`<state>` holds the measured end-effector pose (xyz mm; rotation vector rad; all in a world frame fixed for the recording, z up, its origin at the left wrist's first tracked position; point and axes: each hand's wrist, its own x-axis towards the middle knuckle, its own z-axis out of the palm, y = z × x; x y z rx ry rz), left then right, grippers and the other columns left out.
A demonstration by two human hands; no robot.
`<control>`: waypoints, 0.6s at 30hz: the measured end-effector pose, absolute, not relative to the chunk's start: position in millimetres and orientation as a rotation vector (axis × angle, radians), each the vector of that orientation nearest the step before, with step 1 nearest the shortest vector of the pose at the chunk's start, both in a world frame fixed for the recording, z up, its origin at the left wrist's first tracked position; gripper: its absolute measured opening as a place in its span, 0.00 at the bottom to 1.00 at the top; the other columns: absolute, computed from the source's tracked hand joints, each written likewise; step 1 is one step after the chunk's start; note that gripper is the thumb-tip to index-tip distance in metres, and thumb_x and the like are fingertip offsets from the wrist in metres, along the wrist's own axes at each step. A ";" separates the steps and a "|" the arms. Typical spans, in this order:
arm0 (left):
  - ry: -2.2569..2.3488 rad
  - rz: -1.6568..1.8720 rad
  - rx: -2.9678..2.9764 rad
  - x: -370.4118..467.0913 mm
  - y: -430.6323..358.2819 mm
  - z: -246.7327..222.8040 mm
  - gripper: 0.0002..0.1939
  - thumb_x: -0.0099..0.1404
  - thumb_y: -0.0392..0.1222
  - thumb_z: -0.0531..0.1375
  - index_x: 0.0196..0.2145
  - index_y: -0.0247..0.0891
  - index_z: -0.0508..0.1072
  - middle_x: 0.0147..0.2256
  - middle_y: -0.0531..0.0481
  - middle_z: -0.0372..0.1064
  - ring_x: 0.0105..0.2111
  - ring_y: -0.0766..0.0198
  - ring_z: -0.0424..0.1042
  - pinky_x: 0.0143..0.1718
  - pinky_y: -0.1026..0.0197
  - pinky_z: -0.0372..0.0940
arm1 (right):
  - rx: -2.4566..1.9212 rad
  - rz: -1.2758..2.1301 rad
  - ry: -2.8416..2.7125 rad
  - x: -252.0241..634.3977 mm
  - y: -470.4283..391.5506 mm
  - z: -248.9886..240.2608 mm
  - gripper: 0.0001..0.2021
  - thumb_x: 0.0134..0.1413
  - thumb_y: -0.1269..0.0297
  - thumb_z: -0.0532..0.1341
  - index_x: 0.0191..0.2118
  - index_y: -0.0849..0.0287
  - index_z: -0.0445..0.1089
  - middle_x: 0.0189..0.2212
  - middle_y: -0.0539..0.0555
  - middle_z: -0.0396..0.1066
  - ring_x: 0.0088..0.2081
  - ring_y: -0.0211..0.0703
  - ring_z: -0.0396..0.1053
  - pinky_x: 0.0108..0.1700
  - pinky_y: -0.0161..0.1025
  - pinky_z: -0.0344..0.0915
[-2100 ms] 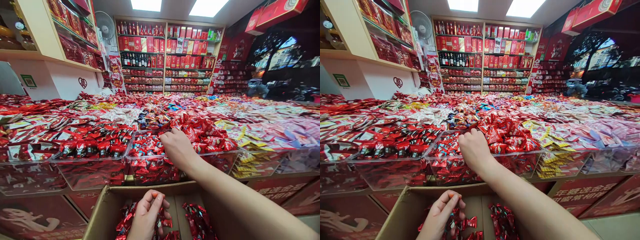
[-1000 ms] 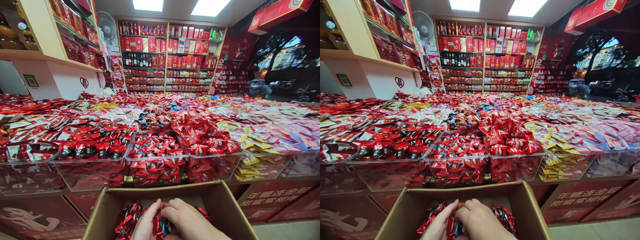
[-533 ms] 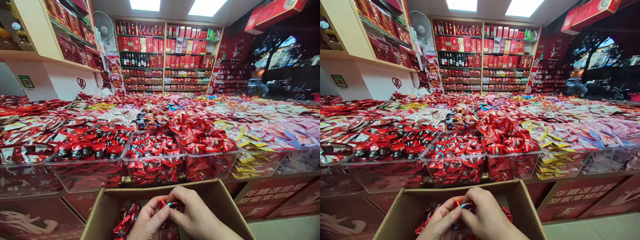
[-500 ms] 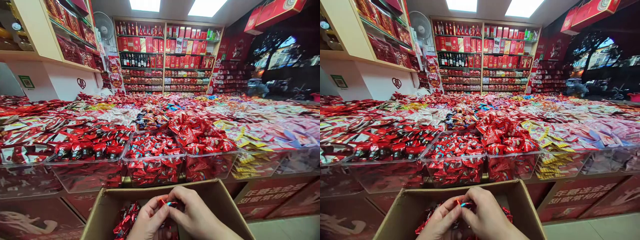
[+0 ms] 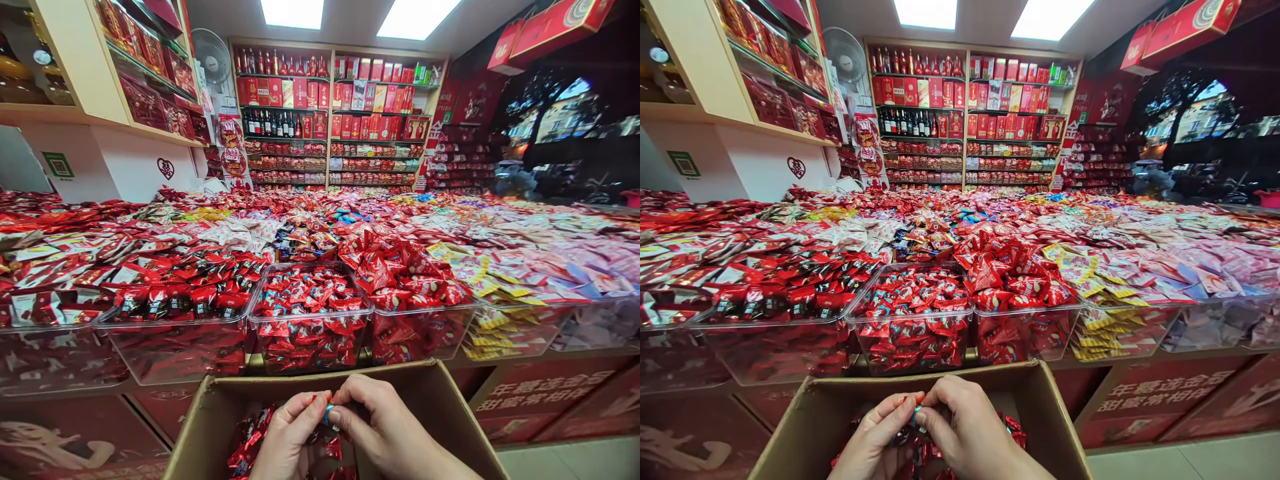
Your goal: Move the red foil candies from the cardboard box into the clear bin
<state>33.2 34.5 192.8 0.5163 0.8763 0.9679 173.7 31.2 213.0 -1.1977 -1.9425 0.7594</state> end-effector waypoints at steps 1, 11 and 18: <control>0.868 0.977 0.517 32.6 34.8 193.6 0.10 0.43 0.41 0.65 0.24 0.35 0.74 0.19 0.52 0.69 0.19 0.68 0.66 0.19 0.67 0.61 | -1.205 0.769 -1.939 173.3 31.0 213.0 0.06 0.49 0.65 0.55 0.26 0.61 0.66 0.23 0.49 0.66 0.25 0.33 0.61 0.27 0.28 0.56; 0.796 1.024 0.522 26.1 40.0 192.0 0.08 0.47 0.39 0.63 0.28 0.34 0.75 0.22 0.49 0.71 0.21 0.69 0.66 0.21 0.68 0.60 | -1.219 0.962 -1.802 173.3 32.0 214.7 0.10 0.49 0.62 0.55 0.25 0.63 0.65 0.20 0.48 0.65 0.23 0.33 0.59 0.26 0.29 0.56; 0.734 1.000 0.556 25.1 35.6 202.7 0.09 0.53 0.37 0.59 0.33 0.35 0.75 0.26 0.48 0.72 0.25 0.69 0.66 0.27 0.67 0.62 | -1.112 1.323 -1.459 173.4 34.8 214.6 0.14 0.49 0.56 0.54 0.25 0.63 0.62 0.19 0.47 0.59 0.20 0.31 0.56 0.22 0.29 0.54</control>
